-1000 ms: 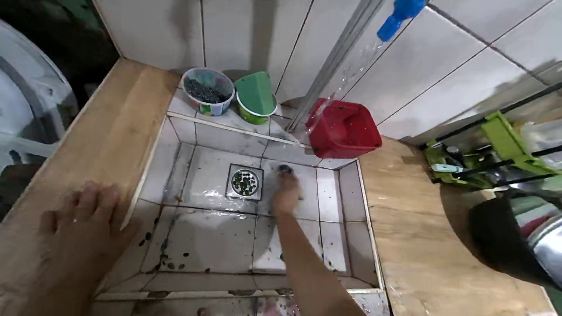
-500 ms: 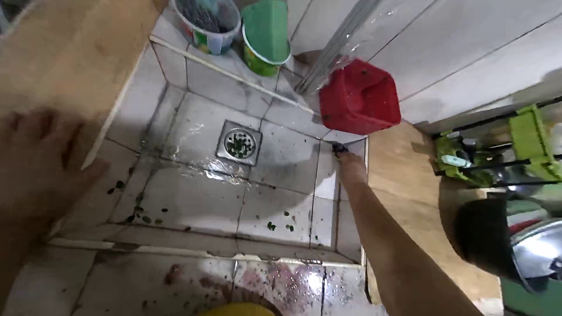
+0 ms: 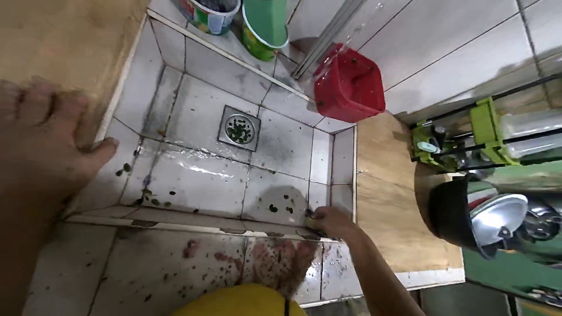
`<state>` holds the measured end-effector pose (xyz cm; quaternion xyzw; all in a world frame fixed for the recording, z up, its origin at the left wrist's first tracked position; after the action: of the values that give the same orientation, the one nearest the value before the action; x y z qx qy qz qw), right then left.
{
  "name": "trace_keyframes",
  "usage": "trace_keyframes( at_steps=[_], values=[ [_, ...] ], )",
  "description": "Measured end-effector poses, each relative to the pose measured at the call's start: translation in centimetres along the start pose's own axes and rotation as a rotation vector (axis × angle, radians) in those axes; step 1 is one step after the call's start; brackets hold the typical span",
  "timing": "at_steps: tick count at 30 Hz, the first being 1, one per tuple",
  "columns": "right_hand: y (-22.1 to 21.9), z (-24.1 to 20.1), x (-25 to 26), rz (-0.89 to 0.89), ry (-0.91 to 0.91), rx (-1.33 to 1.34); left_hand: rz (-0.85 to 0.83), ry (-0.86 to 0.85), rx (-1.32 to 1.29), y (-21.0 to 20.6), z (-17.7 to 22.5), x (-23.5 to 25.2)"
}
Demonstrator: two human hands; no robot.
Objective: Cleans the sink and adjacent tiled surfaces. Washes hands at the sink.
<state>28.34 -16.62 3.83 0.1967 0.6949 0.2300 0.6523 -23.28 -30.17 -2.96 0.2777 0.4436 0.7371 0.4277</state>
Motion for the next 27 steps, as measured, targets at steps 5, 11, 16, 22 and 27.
trace_keyframes(
  at_steps=[5, 11, 16, 22, 27],
  values=[
    [2.7, 0.4, 0.9, 0.132, 0.233, 0.082, 0.014, 0.021, 0.057, -0.1, -0.5, 0.1],
    [-0.5, -0.6, 0.6, -0.112, -0.186, -0.458, 0.004, 0.03, 0.081, 0.2, 0.1, 0.2],
    [-0.9, -10.7, 1.5, -0.183, 0.438, -0.152, 0.011, 0.011, 0.113, -0.4, -0.8, 0.4],
    [6.5, -0.8, 2.2, 0.033, 0.182, -0.054, -0.008, 0.037, 0.145, 0.4, 0.0, 0.0],
    [0.0, -0.9, 3.1, 0.259, -0.213, -0.124, 0.01, 0.027, 0.136, 0.3, -0.2, 0.2]
  ],
)
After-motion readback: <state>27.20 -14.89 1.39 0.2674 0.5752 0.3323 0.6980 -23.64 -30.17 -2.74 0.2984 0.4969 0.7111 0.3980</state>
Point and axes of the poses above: each hand's wrist, its own x-axis towards the middle knuckle, its own y-axis out of the back of the hand, z = x × y, the point moved 2 cm from there along x, towards the middle knuckle, and after that the axes turned 5 degrees about y, right-handed, at the moved point
